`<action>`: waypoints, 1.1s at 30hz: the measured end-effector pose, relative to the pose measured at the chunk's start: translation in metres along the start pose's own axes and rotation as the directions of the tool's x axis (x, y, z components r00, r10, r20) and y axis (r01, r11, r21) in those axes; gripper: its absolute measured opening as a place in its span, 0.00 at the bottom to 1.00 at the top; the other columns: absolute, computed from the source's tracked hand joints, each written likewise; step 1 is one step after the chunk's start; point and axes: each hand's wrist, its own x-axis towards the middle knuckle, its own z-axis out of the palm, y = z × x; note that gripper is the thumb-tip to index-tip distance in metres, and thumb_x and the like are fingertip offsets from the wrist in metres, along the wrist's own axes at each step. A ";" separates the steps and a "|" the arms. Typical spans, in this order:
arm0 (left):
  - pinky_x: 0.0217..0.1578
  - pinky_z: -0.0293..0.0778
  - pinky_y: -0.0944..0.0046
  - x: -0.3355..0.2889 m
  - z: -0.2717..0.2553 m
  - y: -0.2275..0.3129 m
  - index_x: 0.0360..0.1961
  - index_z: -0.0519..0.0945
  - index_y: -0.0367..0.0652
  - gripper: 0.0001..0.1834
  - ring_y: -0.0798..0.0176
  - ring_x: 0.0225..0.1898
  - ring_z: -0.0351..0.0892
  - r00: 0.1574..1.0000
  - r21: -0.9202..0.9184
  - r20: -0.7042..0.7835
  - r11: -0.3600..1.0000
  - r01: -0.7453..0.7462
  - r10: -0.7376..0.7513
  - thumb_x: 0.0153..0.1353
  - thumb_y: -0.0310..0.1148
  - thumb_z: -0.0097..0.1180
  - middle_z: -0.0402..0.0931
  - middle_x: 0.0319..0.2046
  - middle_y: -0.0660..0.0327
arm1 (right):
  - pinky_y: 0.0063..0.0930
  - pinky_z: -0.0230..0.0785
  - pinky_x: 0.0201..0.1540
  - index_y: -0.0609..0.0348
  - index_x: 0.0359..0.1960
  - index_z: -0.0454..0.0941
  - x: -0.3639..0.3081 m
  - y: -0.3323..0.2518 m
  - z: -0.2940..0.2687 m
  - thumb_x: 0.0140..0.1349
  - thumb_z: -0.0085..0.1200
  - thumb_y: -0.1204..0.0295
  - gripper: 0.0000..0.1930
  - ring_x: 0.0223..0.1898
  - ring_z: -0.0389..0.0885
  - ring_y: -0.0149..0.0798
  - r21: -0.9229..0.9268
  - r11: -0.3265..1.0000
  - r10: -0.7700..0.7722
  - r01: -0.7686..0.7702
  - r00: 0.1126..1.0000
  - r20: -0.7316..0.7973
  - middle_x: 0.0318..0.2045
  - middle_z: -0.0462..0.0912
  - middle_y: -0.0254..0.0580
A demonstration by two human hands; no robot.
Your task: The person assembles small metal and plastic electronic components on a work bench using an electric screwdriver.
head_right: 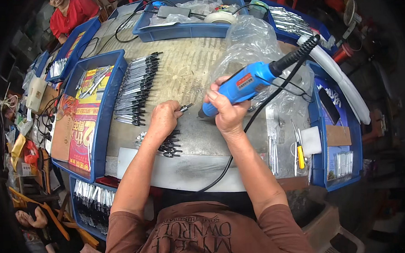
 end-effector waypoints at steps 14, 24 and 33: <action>0.30 0.67 0.54 -0.003 0.000 -0.001 0.21 0.73 0.38 0.05 0.48 0.30 0.73 1.000 0.014 -0.028 1.000 -0.004 0.004 0.41 0.26 0.56 0.73 0.23 0.52 | 0.25 0.69 0.24 0.68 0.31 0.67 0.015 0.037 0.029 0.40 0.54 0.78 0.14 0.21 0.72 0.31 -0.098 0.995 -0.012 0.020 0.997 0.083 0.22 0.71 0.39; 0.32 0.67 0.55 -0.004 0.003 -0.002 0.20 0.72 0.39 0.06 0.50 0.31 0.72 1.000 0.020 -0.027 1.000 -0.008 0.008 0.40 0.25 0.57 0.72 0.23 0.54 | 0.24 0.68 0.24 0.68 0.30 0.68 0.018 0.043 0.028 0.40 0.54 0.77 0.13 0.21 0.72 0.30 -0.126 0.992 -0.011 0.021 0.996 0.083 0.21 0.71 0.38; 0.32 0.67 0.54 -0.005 0.002 -0.001 0.21 0.72 0.38 0.06 0.49 0.31 0.72 0.999 0.004 -0.043 1.000 -0.012 0.013 0.40 0.25 0.57 0.72 0.24 0.54 | 0.27 0.67 0.23 0.66 0.30 0.67 0.017 0.043 0.028 0.40 0.53 0.77 0.13 0.19 0.72 0.35 -0.154 0.988 -0.019 0.031 0.997 0.077 0.21 0.70 0.41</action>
